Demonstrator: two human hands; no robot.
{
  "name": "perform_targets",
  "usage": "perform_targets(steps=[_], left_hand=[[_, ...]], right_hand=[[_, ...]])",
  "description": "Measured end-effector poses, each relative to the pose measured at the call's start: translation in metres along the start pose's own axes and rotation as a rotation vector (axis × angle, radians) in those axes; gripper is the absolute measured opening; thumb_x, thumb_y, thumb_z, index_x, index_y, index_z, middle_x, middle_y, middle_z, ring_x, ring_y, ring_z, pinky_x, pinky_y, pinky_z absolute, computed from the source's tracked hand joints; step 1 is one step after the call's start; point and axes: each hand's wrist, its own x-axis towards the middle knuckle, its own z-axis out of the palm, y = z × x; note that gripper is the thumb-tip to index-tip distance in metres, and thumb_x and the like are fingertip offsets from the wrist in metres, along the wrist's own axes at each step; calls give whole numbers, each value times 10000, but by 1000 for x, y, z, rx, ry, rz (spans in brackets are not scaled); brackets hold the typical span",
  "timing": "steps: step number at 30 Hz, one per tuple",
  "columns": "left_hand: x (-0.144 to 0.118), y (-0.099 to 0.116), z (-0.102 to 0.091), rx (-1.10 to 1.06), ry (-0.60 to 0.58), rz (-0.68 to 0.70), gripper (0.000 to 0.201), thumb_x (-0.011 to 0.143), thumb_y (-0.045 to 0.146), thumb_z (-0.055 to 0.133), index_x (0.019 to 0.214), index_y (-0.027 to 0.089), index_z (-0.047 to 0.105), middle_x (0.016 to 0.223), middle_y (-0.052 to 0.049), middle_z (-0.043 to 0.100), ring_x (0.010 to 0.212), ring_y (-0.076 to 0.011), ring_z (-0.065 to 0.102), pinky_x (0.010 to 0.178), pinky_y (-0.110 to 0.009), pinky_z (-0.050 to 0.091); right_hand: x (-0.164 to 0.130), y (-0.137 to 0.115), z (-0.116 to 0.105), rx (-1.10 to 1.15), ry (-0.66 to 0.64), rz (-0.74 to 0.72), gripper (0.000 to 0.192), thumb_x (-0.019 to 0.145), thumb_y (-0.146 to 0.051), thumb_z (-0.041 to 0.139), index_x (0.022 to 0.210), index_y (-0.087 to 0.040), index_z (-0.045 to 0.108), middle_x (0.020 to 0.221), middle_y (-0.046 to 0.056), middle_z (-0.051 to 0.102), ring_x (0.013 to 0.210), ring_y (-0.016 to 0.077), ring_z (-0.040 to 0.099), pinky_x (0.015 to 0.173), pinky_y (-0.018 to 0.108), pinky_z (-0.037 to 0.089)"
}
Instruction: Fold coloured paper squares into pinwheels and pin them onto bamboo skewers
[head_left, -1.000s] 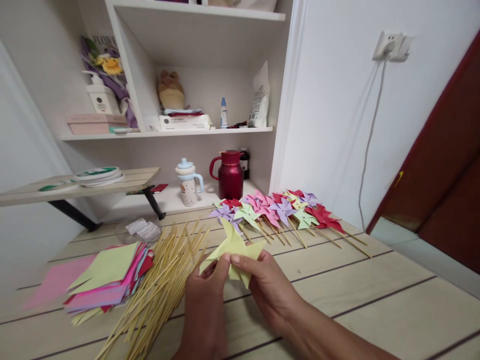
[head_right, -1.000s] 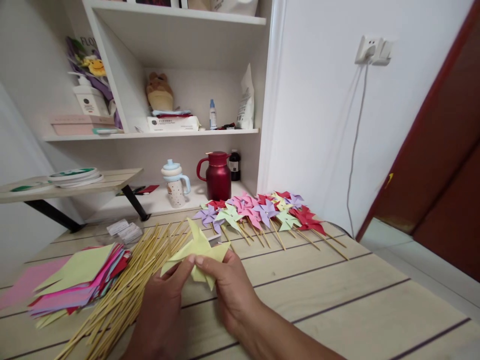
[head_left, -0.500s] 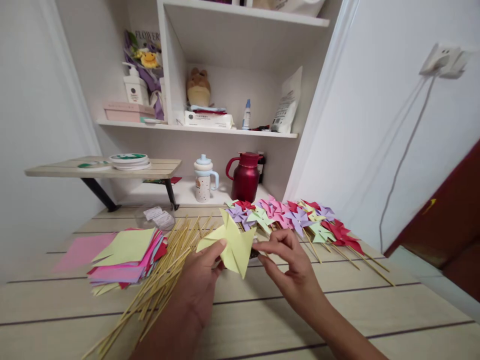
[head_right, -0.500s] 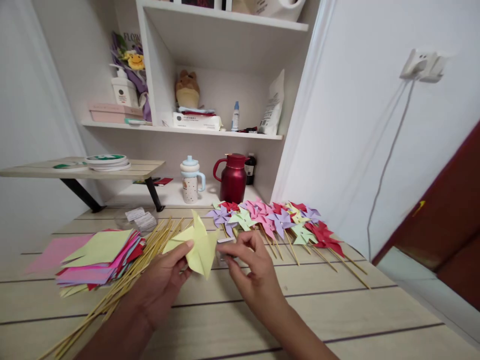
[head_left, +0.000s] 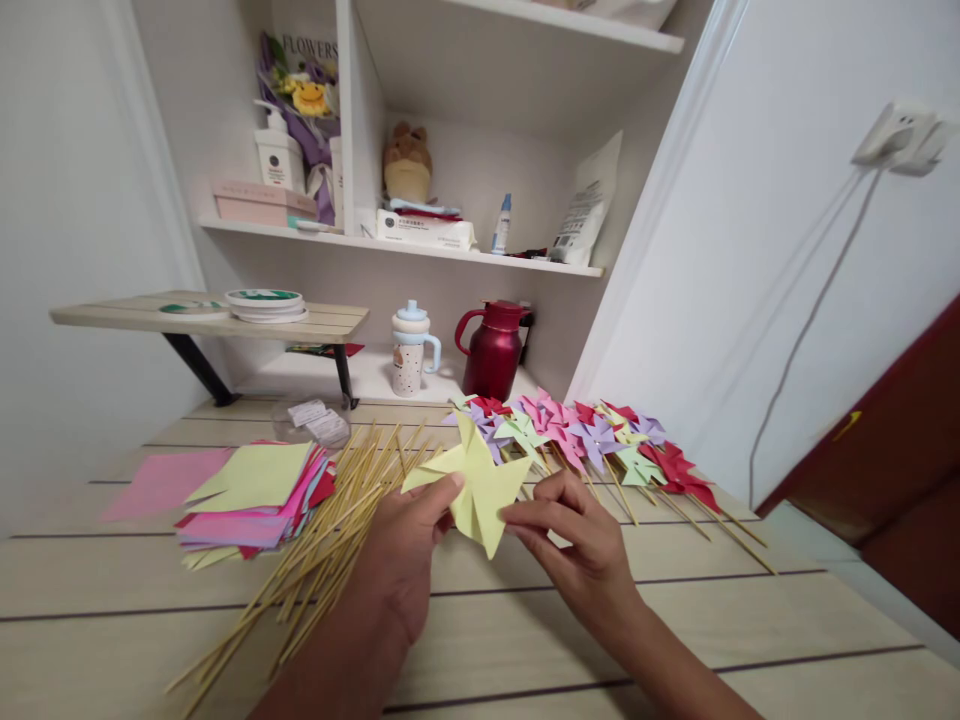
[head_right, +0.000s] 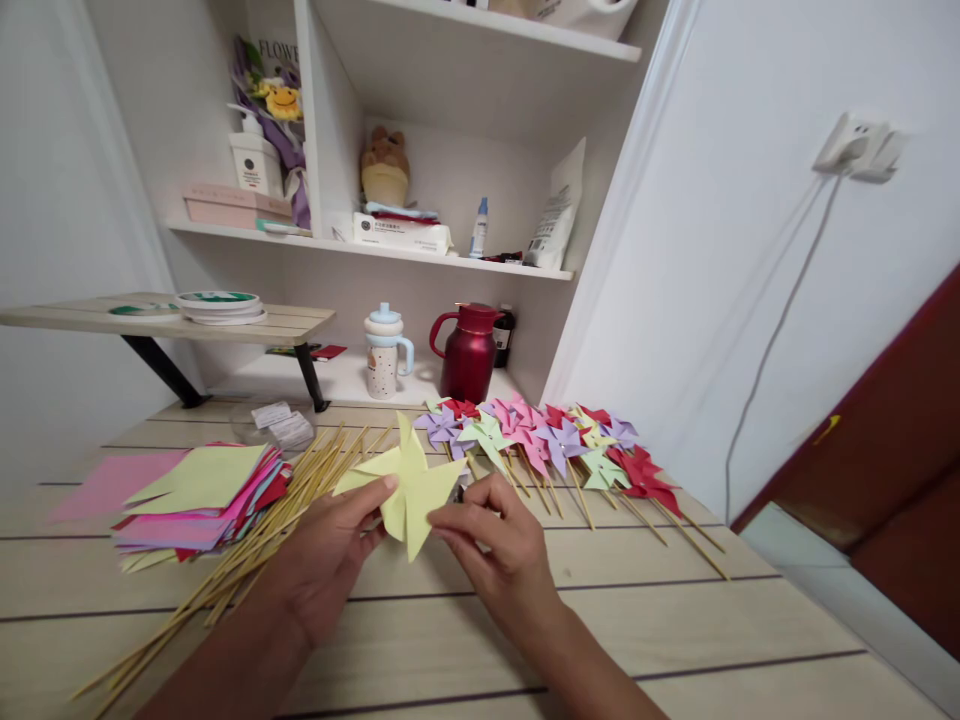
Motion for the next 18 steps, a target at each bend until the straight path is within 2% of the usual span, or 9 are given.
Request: perform_targets(steps=[3,7,15,18], left_hand=[[0,-4,0,42,-49,19,247,709,308,766,836,96,757,781,-101,757,656,-166,647,673,-281,486],[-2,-7,2,58,-100,44,329,732,366,753,918,96,762,765,-101,761,671,-197,677,723,-312,495],[-2,-13,7,92,-52,41,332,647,357,815,853,101,768,790,-108,768,741,-234,701,762,-325,502],[-2,-14,8,115,-64,75,268,684,350,787,830,126,770,789,-95,770,751,-230,700,774,-319,501]], right_hand=[[0,-1,-2,5,38,44,204,845,-85,661,951,-242,739,766,7,495,672,147,522,557,270,435],[2,-5,-2,27,105,114,138,836,-155,698,905,-261,753,727,-4,505,638,145,513,542,274,422],[7,-14,-4,-96,157,198,54,839,-236,707,798,-250,740,784,19,491,766,202,514,691,364,408],[9,-16,-4,-110,157,229,79,843,-250,701,768,-230,718,797,29,500,792,218,507,714,380,394]])
